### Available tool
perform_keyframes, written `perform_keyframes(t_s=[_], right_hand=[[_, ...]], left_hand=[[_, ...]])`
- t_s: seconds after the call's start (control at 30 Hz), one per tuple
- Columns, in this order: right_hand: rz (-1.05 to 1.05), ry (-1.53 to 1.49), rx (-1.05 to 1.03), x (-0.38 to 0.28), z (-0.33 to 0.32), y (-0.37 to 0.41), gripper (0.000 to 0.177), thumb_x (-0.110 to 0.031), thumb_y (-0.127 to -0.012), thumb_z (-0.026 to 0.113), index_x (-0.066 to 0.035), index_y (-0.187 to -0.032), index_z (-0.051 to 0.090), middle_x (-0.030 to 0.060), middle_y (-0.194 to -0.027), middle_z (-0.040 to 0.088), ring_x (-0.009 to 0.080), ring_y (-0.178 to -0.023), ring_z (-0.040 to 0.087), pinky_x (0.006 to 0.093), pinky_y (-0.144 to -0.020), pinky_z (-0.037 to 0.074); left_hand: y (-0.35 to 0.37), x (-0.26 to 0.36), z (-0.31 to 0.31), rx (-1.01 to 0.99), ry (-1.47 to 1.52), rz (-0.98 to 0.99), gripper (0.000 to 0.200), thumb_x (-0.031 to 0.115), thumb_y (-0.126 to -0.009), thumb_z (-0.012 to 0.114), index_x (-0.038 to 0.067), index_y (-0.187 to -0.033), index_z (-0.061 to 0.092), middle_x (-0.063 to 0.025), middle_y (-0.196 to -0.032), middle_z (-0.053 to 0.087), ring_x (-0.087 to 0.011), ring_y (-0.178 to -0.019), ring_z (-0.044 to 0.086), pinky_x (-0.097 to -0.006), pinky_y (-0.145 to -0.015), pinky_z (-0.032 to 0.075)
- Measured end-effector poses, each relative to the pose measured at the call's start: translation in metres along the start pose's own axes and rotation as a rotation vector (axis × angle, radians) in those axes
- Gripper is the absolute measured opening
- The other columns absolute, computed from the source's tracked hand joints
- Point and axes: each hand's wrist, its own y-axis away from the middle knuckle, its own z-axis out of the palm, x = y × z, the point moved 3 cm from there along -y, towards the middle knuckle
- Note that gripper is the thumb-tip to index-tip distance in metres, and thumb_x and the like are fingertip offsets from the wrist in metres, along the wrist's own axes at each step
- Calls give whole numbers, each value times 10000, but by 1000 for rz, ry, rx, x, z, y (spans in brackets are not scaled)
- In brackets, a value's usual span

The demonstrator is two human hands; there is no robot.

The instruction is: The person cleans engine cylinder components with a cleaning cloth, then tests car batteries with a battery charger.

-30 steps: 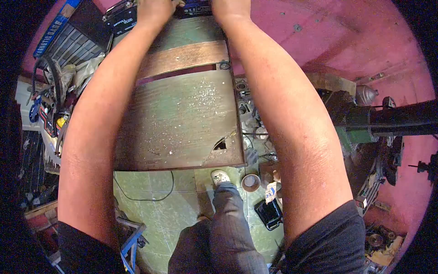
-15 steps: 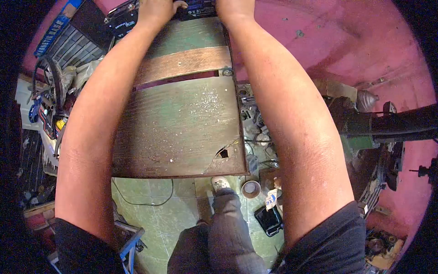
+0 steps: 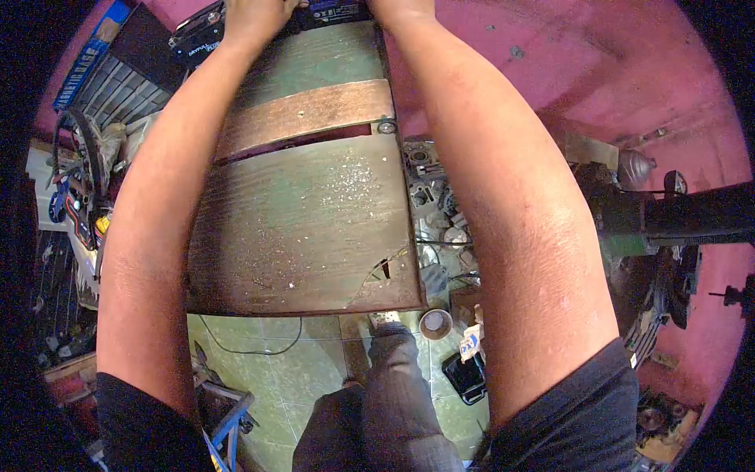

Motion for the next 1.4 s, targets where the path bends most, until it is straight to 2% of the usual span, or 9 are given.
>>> perform_keyframes(t_s=[0.27, 0.37, 0.43, 0.5, 0.57, 0.77, 1.0, 1.1, 1.4], right_hand=[[-27, -69, 143, 6, 16, 2, 516, -1, -849, 603, -210, -1307, 717, 36, -1301, 725, 357, -1032, 700, 430, -952, 538], [198, -214, -170, -3, -9, -4, 498, -34, -853, 625, -195, -1316, 711, 46, -1289, 729, 350, -1026, 688, 432, -965, 522], [115, 9, -134, -20, -21, -9, 489, -48, -854, 630, -189, -1315, 712, 49, -1271, 735, 347, -1004, 683, 439, -946, 526], [41, 232, -96, -42, -34, -6, 480, -62, -855, 636, -184, -1313, 714, 51, -1252, 741, 344, -982, 678, 446, -927, 529], [-104, 130, 35, -73, -54, 15, 479, -72, -856, 633, -184, -1315, 715, 47, -1264, 734, 317, -955, 664, 448, -860, 539], [66, -140, -255, -112, -1, 29, 160, -134, -786, 718, -149, -927, 793, 116, -847, 765, 306, -884, 713, 426, -754, 615], [119, 52, -569, -67, 105, 13, 526, -112, -866, 639, -205, -1383, 658, 15, -1388, 671, 267, -1023, 636, 409, -848, 529], [115, -5, -248, -87, 49, 5, 125, -248, -867, 737, -157, -949, 769, 43, -895, 763, 269, -886, 726, 427, -746, 601], [158, -60, -347, -84, 43, 13, 215, -248, -899, 717, -178, -1101, 741, 56, -1019, 764, 289, -922, 734, 430, -788, 598]], left_hand=[[-4, -16, 16, 54, -41, 40, 635, 167, -797, 839, 158, -1396, 627, -69, -1413, 596, -412, -1406, 430, -647, -1147, 318], [-2, -23, 5, -54, 707, 214, 609, 176, -820, 822, 121, -1393, 624, -75, -1423, 591, -404, -1406, 425, -628, -1132, 333], [2, -5, 13, -295, -156, -135, 644, 351, -785, 842, 192, -1380, 650, 0, -1304, 683, -277, -1083, 594, -453, -963, 445], [58, 2, -52, 223, 754, 98, 536, 114, -867, 732, 40, -1386, 618, -94, -1375, 632, -367, -1268, 563, -586, -1047, 451], [79, -3, -18, 111, -6, -147, 660, 408, -798, 818, 136, -1375, 647, -63, -1370, 661, -324, -1140, 571, -480, -1004, 441], [94, -28, 7, 27, 29, -49, 630, 339, -818, 792, 128, -1393, 643, -21, -1461, 621, -310, -1156, 567, -500, -964, 441], [86, -35, 16, 27, -234, 40, 655, 375, -794, 799, 220, -1412, 645, 33, -1468, 627, -233, -1135, 592, -472, -904, 430], [84, -41, 16, -28, -264, 19, 661, 374, -785, 803, 246, -1415, 646, 52, -1494, 608, -221, -1155, 589, -466, -905, 421], [104, -69, 2, -186, -28, -321, 543, 376, -886, 724, 221, -1402, 656, 32, -1409, 664, -274, -1151, 593, -513, -963, 424]])
